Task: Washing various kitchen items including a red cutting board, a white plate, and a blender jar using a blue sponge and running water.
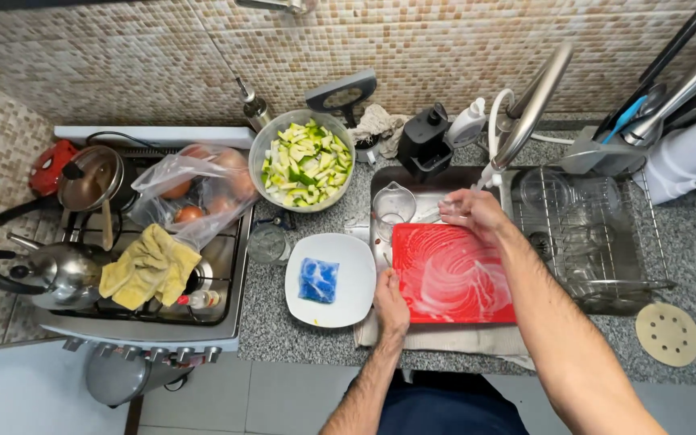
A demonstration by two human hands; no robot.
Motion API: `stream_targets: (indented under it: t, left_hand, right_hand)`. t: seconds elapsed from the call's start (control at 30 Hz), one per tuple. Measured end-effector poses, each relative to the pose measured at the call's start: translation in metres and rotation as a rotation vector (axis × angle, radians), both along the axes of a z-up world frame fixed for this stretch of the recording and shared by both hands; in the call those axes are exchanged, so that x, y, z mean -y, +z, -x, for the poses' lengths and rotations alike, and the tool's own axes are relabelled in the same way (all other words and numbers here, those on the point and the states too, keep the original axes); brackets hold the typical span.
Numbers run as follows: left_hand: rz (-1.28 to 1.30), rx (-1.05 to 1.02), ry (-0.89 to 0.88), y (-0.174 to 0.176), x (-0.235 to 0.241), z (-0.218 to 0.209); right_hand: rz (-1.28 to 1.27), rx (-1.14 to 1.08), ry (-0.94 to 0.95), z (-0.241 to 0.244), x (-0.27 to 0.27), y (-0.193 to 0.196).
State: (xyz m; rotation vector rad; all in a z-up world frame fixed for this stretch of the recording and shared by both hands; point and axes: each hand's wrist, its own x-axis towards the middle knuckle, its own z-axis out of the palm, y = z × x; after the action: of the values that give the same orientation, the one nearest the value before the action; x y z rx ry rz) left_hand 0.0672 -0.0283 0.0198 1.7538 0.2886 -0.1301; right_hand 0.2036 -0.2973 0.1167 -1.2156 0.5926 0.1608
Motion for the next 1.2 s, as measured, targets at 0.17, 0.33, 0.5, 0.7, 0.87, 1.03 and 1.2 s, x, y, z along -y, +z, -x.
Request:
stream_targets:
  t: [0.17,0.33,0.5,0.7,0.87,1.03,1.2]
  left_hand:
    - [-0.021,-0.032,0.032,0.011,0.016,-0.046]
    - [-0.05,-0.052,0.037,0.025,0.023,-0.064]
    - [-0.007,-0.04,0.106,0.009,0.021,-0.077]
    - [0.027,-0.046,0.139,0.0,0.012,-0.085]
    - [0.096,-0.035,0.104,0.007,0.018,-0.086]
    - [0.232,-0.044,0.058,-0.005,0.035,-0.086]
    - [0.128,-0.088,-0.098,-0.002,0.047,-0.093]
  right_hand:
    - [-0.095,-0.037,-0.077,-0.027,0.005,-0.009]
    - [0.332,-0.154,0.059,-0.021,-0.008,0.01]
    - [1.307,-0.263,0.358,0.021,0.042,-0.017]
    - [1.305,-0.205,0.081,0.121,0.101,-0.023]
    - [0.774,-0.19,-0.012,0.14,0.082,0.005]
    - [0.551,0.056,-0.211,0.154,0.101,0.011]
    - [0.652,0.04,-0.259,0.16,0.116,0.033]
